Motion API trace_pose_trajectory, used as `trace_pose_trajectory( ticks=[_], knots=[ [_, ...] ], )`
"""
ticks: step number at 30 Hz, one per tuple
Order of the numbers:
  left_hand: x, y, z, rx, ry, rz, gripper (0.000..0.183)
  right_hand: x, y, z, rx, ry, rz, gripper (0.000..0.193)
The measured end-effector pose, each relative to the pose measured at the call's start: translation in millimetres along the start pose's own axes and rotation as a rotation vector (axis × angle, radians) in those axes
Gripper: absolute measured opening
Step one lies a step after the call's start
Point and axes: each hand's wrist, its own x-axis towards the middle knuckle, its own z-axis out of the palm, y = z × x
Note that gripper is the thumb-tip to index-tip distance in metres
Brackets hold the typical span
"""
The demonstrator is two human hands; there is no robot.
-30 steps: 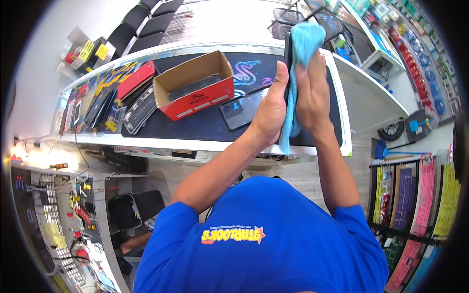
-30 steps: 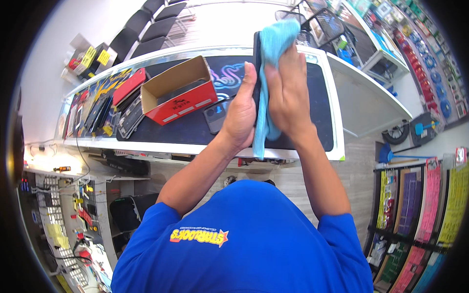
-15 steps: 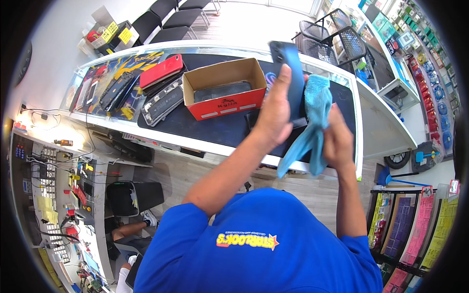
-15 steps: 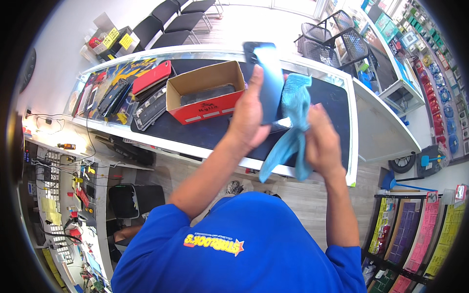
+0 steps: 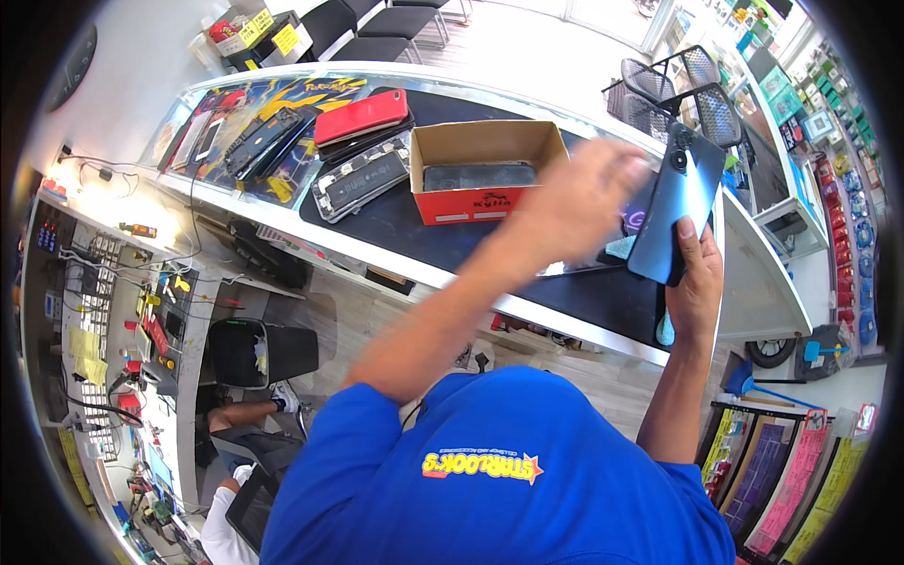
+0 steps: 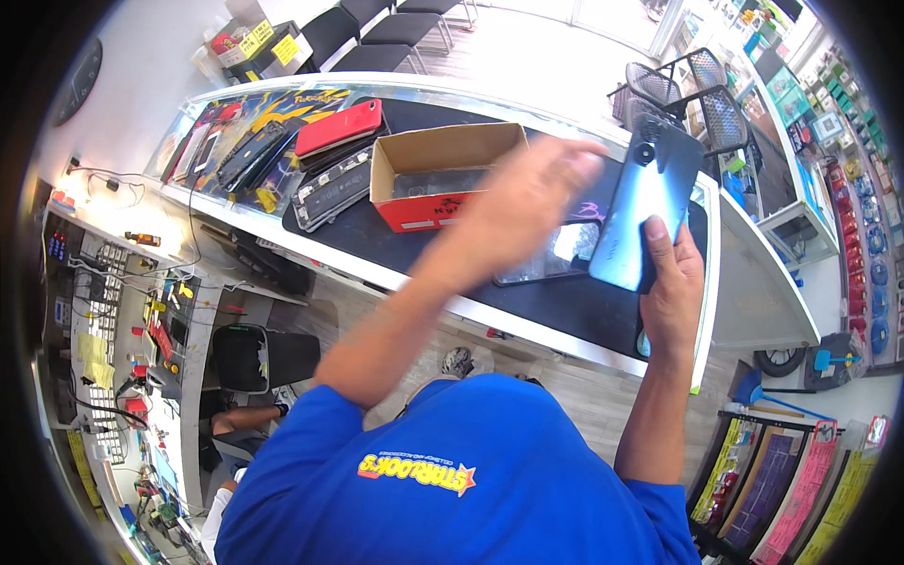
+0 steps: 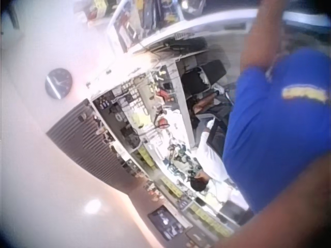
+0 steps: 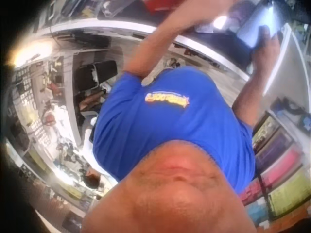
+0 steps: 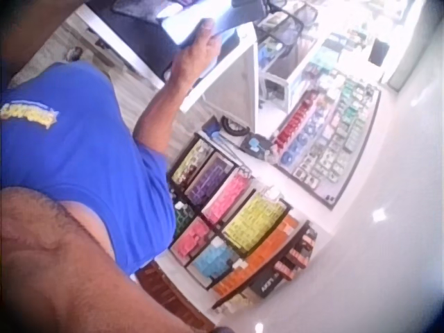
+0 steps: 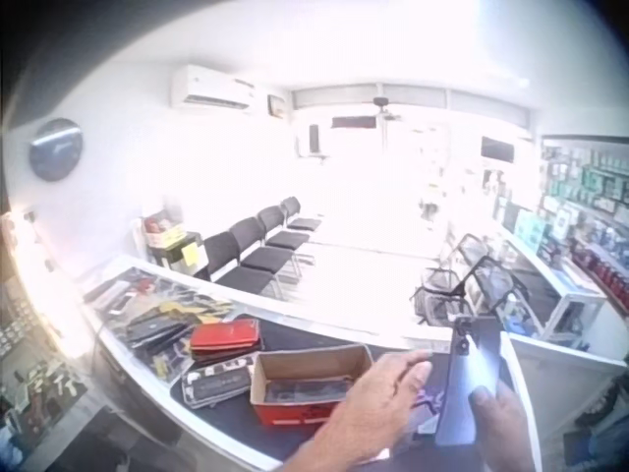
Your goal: The person wipes several smartphones with a blue cloth, removes a phone case, and places the phone into a red box. The person also handles bubble wrap and a small accessory from the box. The task occurs at a counter in a retail electronics environment.
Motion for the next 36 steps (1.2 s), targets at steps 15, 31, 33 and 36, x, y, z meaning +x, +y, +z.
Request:
trace_pose_trajectory(
  ticks=[15,31,33,36],
  knots=[
    [41,-39,-114,1.115,-0.767,-0.335,0.074,-1,34,-68,-0.391,0.035,-0.005,0.040],
    [35,-27,-105,1.111,-0.702,-0.395,0.075,-6,38,-77,-0.308,0.026,-0.034,0.040],
    [33,-32,-110,1.088,-0.680,-0.371,0.074,-5,38,-78,-0.280,0.035,-0.009,0.040],
    [34,-31,-113,1.061,-0.677,-0.272,0.069,-5,34,-79,-0.223,0.060,0.025,0.040]
  ],
)
